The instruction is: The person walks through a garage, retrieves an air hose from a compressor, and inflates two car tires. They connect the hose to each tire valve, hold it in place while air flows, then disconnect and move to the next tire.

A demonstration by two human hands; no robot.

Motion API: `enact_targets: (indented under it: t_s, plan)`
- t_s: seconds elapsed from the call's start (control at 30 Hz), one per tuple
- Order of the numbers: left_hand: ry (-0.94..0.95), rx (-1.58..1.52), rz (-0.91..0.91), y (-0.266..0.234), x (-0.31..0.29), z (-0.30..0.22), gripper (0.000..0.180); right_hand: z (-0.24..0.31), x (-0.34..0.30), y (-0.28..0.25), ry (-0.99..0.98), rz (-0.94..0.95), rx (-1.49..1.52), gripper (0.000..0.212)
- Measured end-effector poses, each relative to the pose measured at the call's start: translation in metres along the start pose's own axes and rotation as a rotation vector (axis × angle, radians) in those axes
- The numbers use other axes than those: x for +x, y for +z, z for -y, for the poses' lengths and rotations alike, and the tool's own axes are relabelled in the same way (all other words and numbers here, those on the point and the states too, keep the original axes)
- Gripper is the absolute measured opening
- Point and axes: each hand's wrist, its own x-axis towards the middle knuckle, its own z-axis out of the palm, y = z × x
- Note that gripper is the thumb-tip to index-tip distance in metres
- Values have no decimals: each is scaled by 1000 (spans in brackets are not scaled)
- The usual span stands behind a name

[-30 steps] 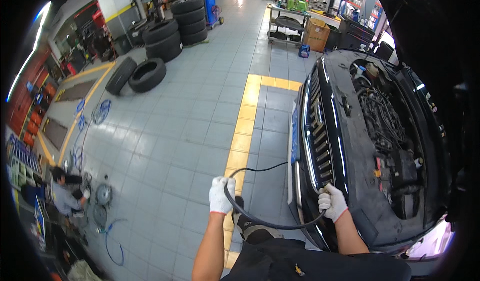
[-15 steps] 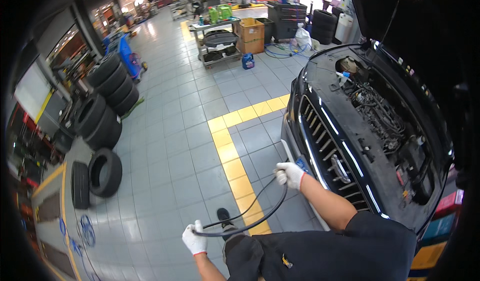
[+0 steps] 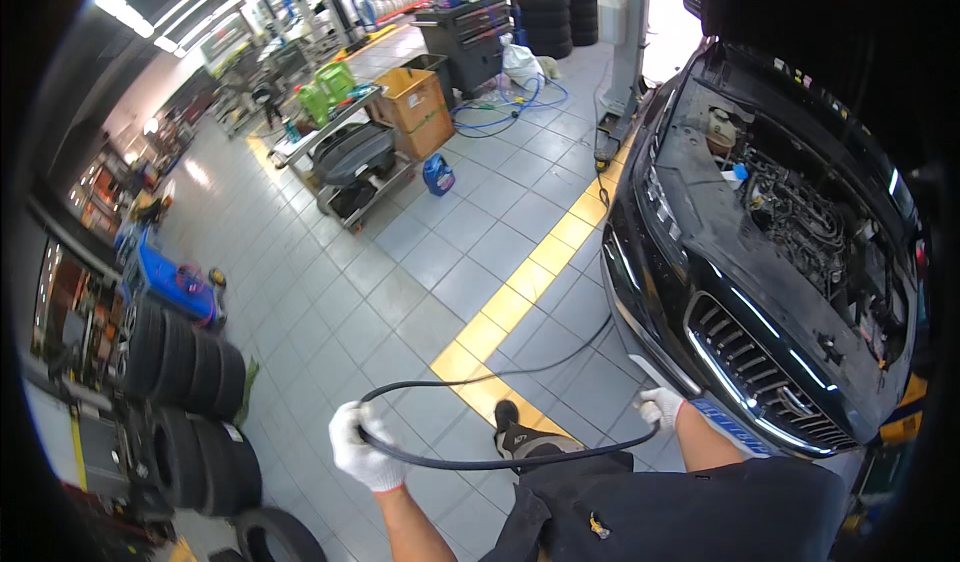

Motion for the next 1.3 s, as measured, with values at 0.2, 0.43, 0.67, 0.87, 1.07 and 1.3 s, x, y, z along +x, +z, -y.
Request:
enact_targets:
  t_s: [0.2, 0.43, 0.67, 0.87, 1.07, 1.3]
  plan:
    - [-435, -196, 233, 138, 248, 151, 42, 108, 54, 128, -169, -625, -537, 22]
    - [-592, -445, 476, 428, 503, 311, 19, 337, 194, 287, -182, -501, -252, 30]
    - [935, -191, 91, 785, 794, 150, 27, 490, 267, 435, -550, -479, 564, 38]
    - [818, -262, -274, 1021, 945, -56, 38, 655, 223, 504, -646, -143, 943, 41]
    - [1374, -314, 487, 1364, 898, -97, 21, 837, 306, 446, -722, -356, 1248, 39]
    - [1182, 570, 1732, 1663, 656, -79, 40, 1080, 278, 468, -852, -272, 1525, 38]
